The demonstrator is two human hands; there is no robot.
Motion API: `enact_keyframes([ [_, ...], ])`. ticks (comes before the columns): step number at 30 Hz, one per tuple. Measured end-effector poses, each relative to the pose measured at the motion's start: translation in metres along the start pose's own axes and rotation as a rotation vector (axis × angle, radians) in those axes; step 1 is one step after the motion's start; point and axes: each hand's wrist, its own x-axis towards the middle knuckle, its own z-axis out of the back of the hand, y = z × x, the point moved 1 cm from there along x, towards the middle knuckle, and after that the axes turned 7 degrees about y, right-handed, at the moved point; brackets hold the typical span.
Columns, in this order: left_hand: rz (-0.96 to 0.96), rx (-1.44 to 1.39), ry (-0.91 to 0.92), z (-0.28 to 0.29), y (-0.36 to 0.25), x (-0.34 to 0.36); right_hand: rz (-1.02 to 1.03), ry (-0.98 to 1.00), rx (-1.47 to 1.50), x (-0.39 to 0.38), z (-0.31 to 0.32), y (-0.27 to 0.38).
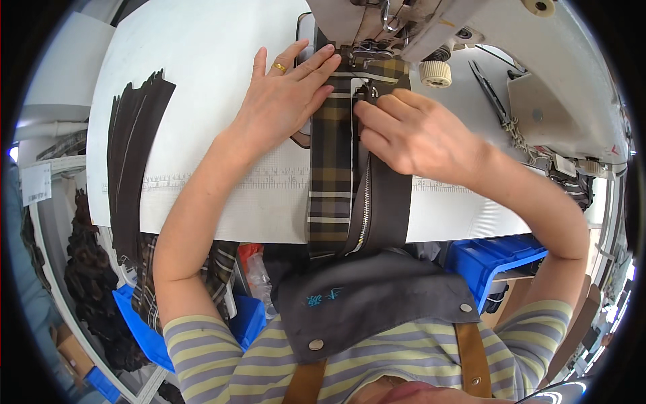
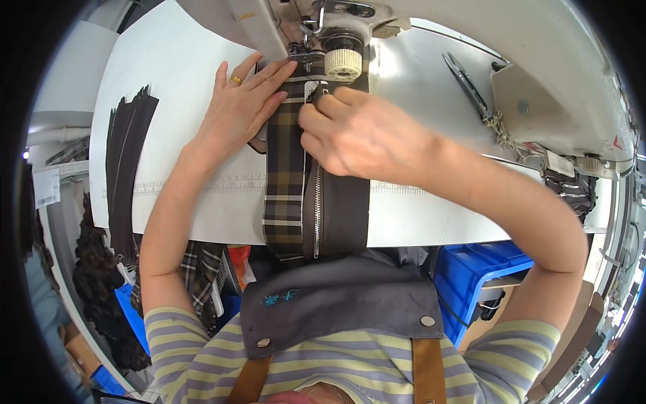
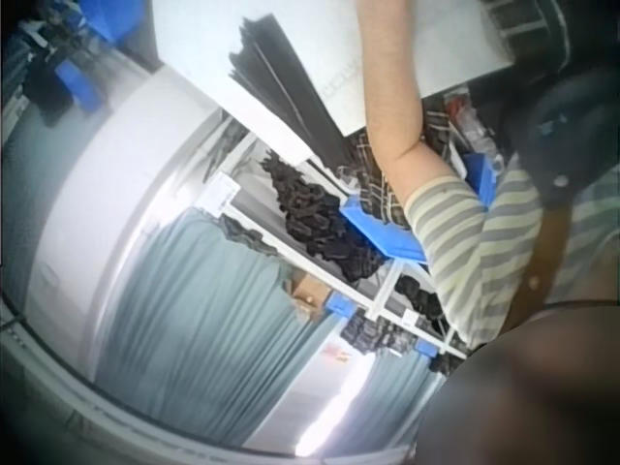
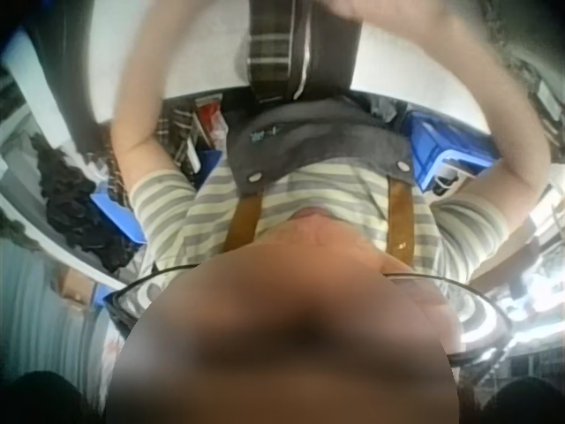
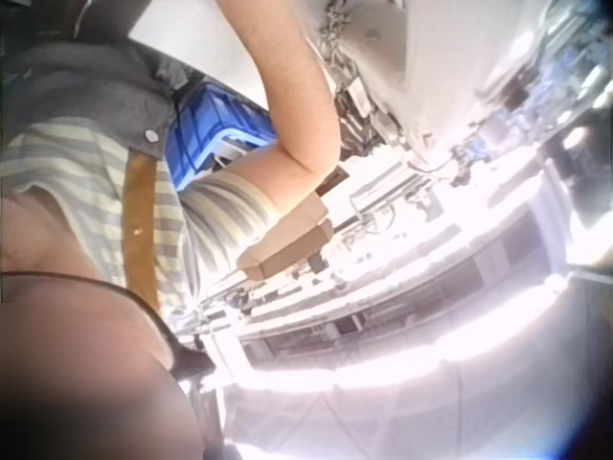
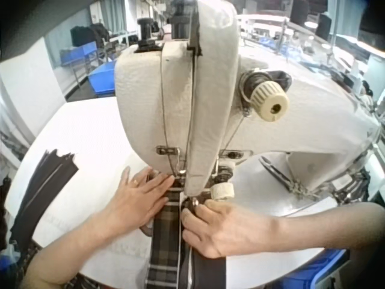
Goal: Using a sewing machine to attach a zipper to patterned fabric pieces.
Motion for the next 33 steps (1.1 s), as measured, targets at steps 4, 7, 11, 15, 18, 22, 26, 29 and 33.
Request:
enact_keyframes([
  [4, 0.002, 0.040, -0.024, -0.001, -0.002, 0.000, -0.253, -0.312, 0.132, -0.012, -0.019, 0.011],
  [7, 0.012, 0.082, -0.043, -0.001, 0.000, 0.003, -0.386, -0.323, 0.345, -0.015, -0.031, 0.014],
  [11, 0.010, 0.143, -0.059, -0.001, 0.008, 0.009, -0.508, -0.412, 0.550, -0.012, -0.039, 0.008],
  [15, 0.022, 0.144, -0.017, -0.004, 0.014, 0.011, -0.541, -0.406, 0.578, -0.010, -0.042, 0.007],
  [18, 0.038, 0.118, -0.021, -0.003, 0.014, 0.013, -0.542, -0.434, 0.585, -0.008, -0.043, 0.008],
  [22, -0.023, 0.094, -0.110, 0.007, 0.011, 0.013, -0.537, -0.420, 0.565, -0.008, -0.044, 0.005],
  [26, -0.169, -0.122, -0.136, 0.011, -0.007, 0.002, -0.518, -0.398, 0.526, -0.006, -0.044, 0.005],
  [29, -0.134, -0.079, -0.105, 0.007, -0.016, -0.004, -0.526, -0.379, 0.489, -0.005, -0.044, 0.006],
  [33, -0.140, -0.083, -0.112, 0.007, -0.019, -0.005, -0.525, -0.392, 0.470, -0.005, -0.043, 0.008],
])
